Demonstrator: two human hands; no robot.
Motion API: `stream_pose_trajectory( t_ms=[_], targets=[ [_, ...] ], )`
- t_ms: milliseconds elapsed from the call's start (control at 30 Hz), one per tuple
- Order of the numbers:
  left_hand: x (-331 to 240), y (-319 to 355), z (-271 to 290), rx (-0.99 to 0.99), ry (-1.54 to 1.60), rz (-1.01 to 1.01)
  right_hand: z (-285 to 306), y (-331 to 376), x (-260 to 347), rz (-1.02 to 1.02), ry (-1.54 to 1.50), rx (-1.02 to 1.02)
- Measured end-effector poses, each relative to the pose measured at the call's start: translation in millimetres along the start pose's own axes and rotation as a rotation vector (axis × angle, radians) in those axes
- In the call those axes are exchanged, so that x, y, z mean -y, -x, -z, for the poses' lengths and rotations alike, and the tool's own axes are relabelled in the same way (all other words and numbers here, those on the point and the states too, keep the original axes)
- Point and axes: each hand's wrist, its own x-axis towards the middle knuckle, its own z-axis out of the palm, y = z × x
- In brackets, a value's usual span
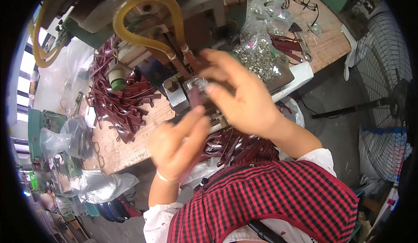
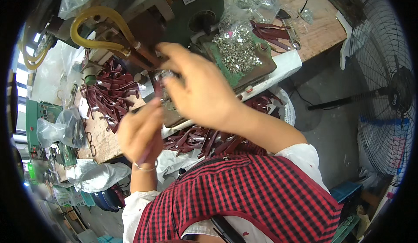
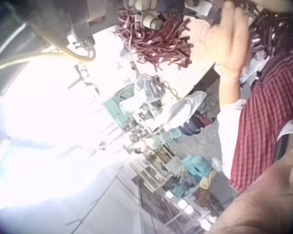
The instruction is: The person repeatedly picks maroon straps and small metal hardware from piles on the table, inserts the hardware into the strap ends, and places the assembled pieces into a clear plastic bag. The person handles items one at a time and continues this process throughout the clip.
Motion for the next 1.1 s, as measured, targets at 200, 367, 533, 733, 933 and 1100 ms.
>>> stream_pose_trajectory(
  t_ms=[200, 367, 533, 733, 933, 1100],
  targets=[
    [11, -7, -30, -0.025, -0.006, -0.145, 70, -10, -114, 0.069, 1.016, -0.245],
    [14, -5, -34, -0.031, 0.005, -0.16, 76, -2, -137, 0.172, 0.877, -0.31],
    [11, -2, -35, -0.063, 0.017, -0.119, 72, -36, -136, 0.49, 0.985, 0.132],
    [-20, 47, 9, -0.038, -0.009, 0.225, 81, -17, -138, 0.094, 0.496, -0.358],
    [29, 66, 49, 0.107, -0.096, 0.855, 81, -3, -150, -0.127, -0.255, -0.655],
    [77, 119, -14, 0.5, 0.069, 1.024, 35, -35, -130, -0.091, -0.249, -0.524]
  ],
)
